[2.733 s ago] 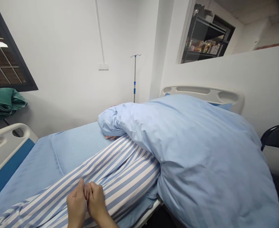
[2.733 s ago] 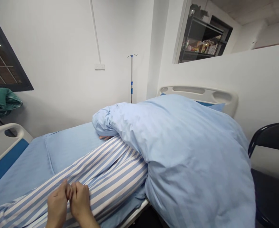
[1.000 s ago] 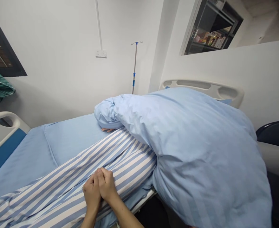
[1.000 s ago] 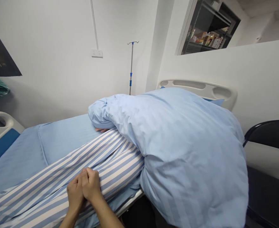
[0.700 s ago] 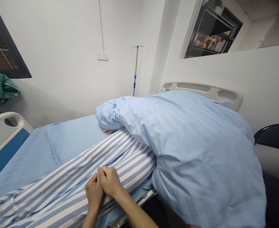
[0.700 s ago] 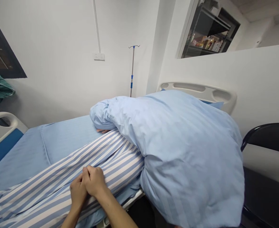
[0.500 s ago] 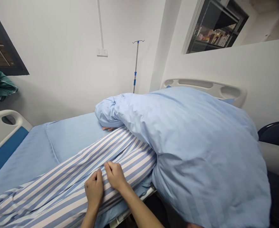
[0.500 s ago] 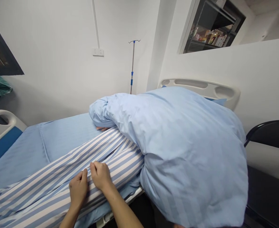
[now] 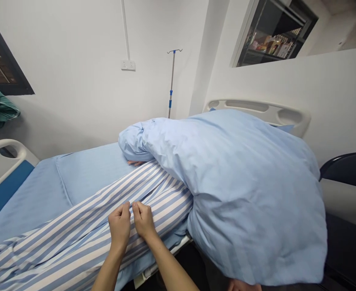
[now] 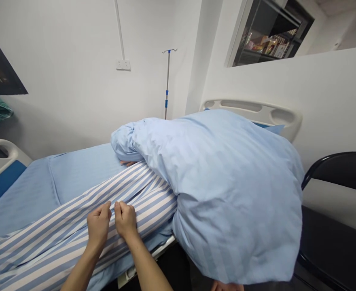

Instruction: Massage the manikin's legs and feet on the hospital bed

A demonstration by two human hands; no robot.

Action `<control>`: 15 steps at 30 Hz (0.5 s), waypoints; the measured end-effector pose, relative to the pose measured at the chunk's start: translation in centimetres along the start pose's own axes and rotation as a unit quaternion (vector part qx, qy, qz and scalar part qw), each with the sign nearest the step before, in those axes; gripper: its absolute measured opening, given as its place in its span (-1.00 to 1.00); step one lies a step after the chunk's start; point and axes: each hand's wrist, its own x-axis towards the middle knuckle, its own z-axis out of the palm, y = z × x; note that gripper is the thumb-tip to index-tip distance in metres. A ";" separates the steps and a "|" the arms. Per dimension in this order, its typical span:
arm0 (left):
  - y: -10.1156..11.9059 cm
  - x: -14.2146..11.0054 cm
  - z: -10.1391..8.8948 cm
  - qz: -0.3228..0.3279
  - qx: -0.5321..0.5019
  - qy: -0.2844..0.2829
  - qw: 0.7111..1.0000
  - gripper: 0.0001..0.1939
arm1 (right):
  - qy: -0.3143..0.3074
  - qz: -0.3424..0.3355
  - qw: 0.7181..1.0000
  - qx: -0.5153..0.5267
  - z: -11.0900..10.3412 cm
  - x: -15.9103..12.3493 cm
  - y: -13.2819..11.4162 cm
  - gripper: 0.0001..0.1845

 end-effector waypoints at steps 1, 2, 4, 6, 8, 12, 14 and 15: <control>0.3 -0.1 0.5 0.005 -0.015 0.011 1.000 -0.57 | 0.002 0.003 1.000 0.022 -0.1 0.0 0.1 -0.60; 0.3 -0.2 1.0 0.008 -0.018 0.021 1.000 -0.57 | 0.005 0.006 0.999 0.041 -0.1 0.1 0.2 -0.61; -0.4 -0.4 1.7 0.013 0.021 0.019 1.000 -0.58 | 0.016 0.018 0.997 0.071 -0.2 0.1 0.3 -0.62; -1.7 -0.5 2.2 0.025 0.090 -0.006 0.996 -0.60 | 0.031 0.030 0.995 0.089 -0.2 0.1 0.4 -0.63; -2.8 -0.5 2.5 0.041 0.139 -0.026 0.989 -0.60 | 0.041 0.035 0.994 0.095 -0.2 0.0 0.4 -0.64; -3.3 -0.5 2.4 0.058 0.160 -0.024 0.985 -0.58 | 0.040 0.037 0.994 0.096 0.0 0.0 0.5 -0.63; -3.1 -0.5 2.4 0.060 0.167 -0.022 0.984 -0.58 | 0.025 0.043 0.994 0.096 -0.3 0.3 0.3 -0.62; -3.1 -0.5 2.4 0.060 0.172 -0.018 0.983 -0.58 | 0.012 0.046 0.995 0.088 -0.5 0.6 0.1 -0.60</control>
